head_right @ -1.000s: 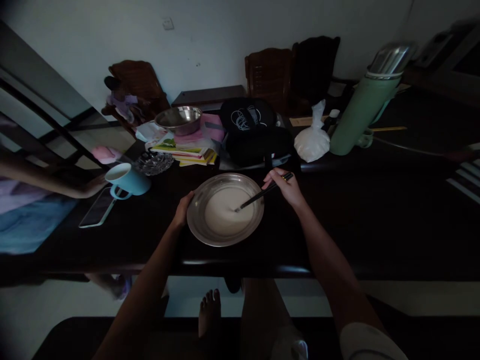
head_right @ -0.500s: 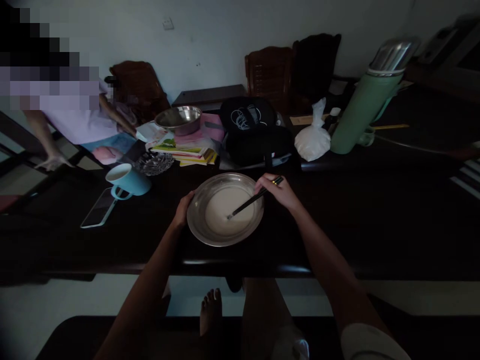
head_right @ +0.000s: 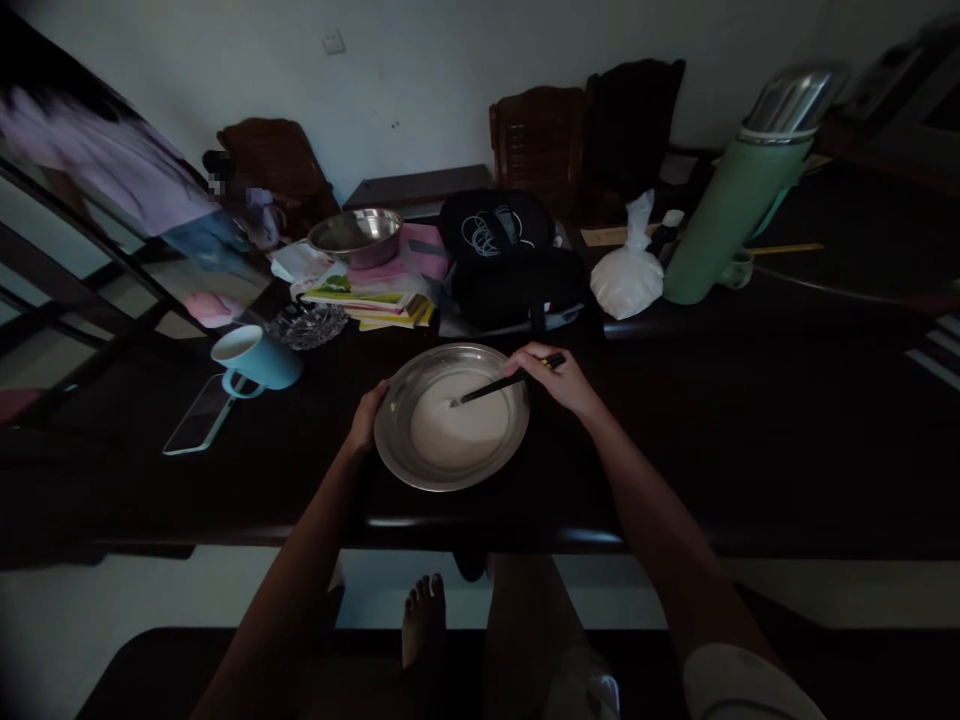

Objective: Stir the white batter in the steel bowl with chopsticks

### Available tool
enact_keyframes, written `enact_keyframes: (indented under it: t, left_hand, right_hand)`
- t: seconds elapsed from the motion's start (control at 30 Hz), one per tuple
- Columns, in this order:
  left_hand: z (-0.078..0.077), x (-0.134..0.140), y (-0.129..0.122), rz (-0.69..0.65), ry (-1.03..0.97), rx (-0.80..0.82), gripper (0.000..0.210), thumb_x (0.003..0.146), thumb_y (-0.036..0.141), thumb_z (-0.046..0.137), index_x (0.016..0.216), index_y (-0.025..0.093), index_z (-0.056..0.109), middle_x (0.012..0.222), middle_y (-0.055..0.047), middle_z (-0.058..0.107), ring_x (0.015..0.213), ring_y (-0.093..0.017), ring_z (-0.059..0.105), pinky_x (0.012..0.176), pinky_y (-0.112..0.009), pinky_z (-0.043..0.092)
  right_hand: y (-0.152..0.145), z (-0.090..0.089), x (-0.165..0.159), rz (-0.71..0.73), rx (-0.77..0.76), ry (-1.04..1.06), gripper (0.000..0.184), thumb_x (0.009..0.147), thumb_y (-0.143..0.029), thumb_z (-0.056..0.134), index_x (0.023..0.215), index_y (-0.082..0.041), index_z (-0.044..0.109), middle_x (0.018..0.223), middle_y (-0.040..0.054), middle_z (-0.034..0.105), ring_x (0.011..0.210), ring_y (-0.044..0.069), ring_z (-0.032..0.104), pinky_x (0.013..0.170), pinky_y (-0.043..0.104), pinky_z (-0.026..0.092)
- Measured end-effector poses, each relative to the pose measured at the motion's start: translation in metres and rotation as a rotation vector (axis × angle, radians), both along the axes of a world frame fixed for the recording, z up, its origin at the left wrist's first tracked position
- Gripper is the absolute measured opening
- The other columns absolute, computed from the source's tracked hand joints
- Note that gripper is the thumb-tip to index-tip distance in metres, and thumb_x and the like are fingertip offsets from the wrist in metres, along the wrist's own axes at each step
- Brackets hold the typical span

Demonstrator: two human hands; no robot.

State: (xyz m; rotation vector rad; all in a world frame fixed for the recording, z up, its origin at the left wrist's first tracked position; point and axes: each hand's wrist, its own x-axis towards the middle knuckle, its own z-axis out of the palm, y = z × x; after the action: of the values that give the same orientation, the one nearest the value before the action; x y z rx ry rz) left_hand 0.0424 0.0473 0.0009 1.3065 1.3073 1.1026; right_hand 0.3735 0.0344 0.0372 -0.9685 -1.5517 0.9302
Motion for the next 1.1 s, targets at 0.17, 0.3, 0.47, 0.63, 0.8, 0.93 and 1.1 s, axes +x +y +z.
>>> enact_keyframes:
  t: [0.17,0.3,0.47,0.63,0.8,0.93,1.1]
  left_hand:
    - [-0.0005,-0.0003,-0.0005,-0.002,0.004,0.001,0.060,0.079,0.066,0.057,0.101,0.014,0.076,0.097,-0.008,0.078,0.107,-0.032,0.065,0.097,-0.039,0.048]
    - [-0.0006,-0.0001,-0.0010,-0.001,0.005,0.000,0.060,0.080,0.066,0.055,0.103,0.014,0.075,0.100,-0.008,0.077,0.108,-0.031,0.065,0.097,-0.039,0.048]
    - [-0.0014,-0.0011,-0.0006,-0.014,0.002,0.017,0.062,0.080,0.066,0.055,0.105,0.013,0.075,0.105,-0.010,0.077,0.109,-0.032,0.065,0.102,-0.040,0.046]
    - [-0.0002,-0.0010,-0.0006,-0.007,0.000,0.003,0.061,0.079,0.066,0.056,0.105,0.015,0.076,0.104,-0.009,0.078,0.109,-0.033,0.064,0.100,-0.040,0.047]
    - [0.0018,-0.0006,-0.0015,-0.010,0.031,0.020,0.057,0.081,0.062,0.055,0.103,0.014,0.076,0.104,-0.008,0.077,0.112,-0.031,0.063,0.102,-0.039,0.045]
    - [0.0031,0.0004,-0.0021,-0.003,0.015,-0.002,0.058,0.081,0.062,0.054,0.104,0.014,0.075,0.101,-0.009,0.077,0.110,-0.031,0.064,0.100,-0.039,0.046]
    - [0.0037,0.0014,-0.0022,-0.003,0.016,-0.001,0.060,0.081,0.064,0.054,0.105,0.013,0.075,0.101,-0.009,0.077,0.109,-0.031,0.064,0.099,-0.038,0.046]
  right_hand:
    - [-0.0004,0.0000,0.0030,-0.076,-0.028,0.068,0.047,0.086,-0.066,0.060,0.077,-0.021,0.073,0.064,0.0028,0.074,0.063,0.019,0.071,0.070,0.033,0.055]
    - [-0.0009,-0.0011,-0.0006,0.028,-0.010,0.025,0.044,0.087,-0.063,0.062,0.080,-0.022,0.075,0.073,0.0035,0.077,0.077,0.021,0.074,0.078,0.033,0.056]
    - [-0.0001,-0.0008,0.0027,-0.076,0.008,0.076,0.043,0.088,-0.061,0.061,0.077,-0.022,0.073,0.066,0.0022,0.075,0.066,0.018,0.071,0.073,0.032,0.055]
    - [-0.0003,-0.0014,0.0003,0.042,-0.019,0.020,0.044,0.087,-0.063,0.061,0.078,-0.022,0.075,0.072,0.0029,0.076,0.074,0.020,0.073,0.076,0.034,0.056]
    - [-0.0004,-0.0002,0.0026,-0.076,-0.017,0.078,0.046,0.085,-0.065,0.062,0.075,-0.022,0.073,0.065,0.0026,0.075,0.066,0.019,0.071,0.073,0.034,0.056]
    - [-0.0015,0.0002,0.0010,0.003,-0.046,0.056,0.047,0.086,-0.066,0.061,0.076,-0.022,0.074,0.065,0.0028,0.074,0.064,0.020,0.071,0.070,0.034,0.056]
    - [-0.0010,0.0018,0.0015,-0.037,0.001,0.028,0.045,0.085,-0.065,0.062,0.077,-0.023,0.074,0.072,0.0031,0.077,0.074,0.021,0.073,0.078,0.035,0.056]
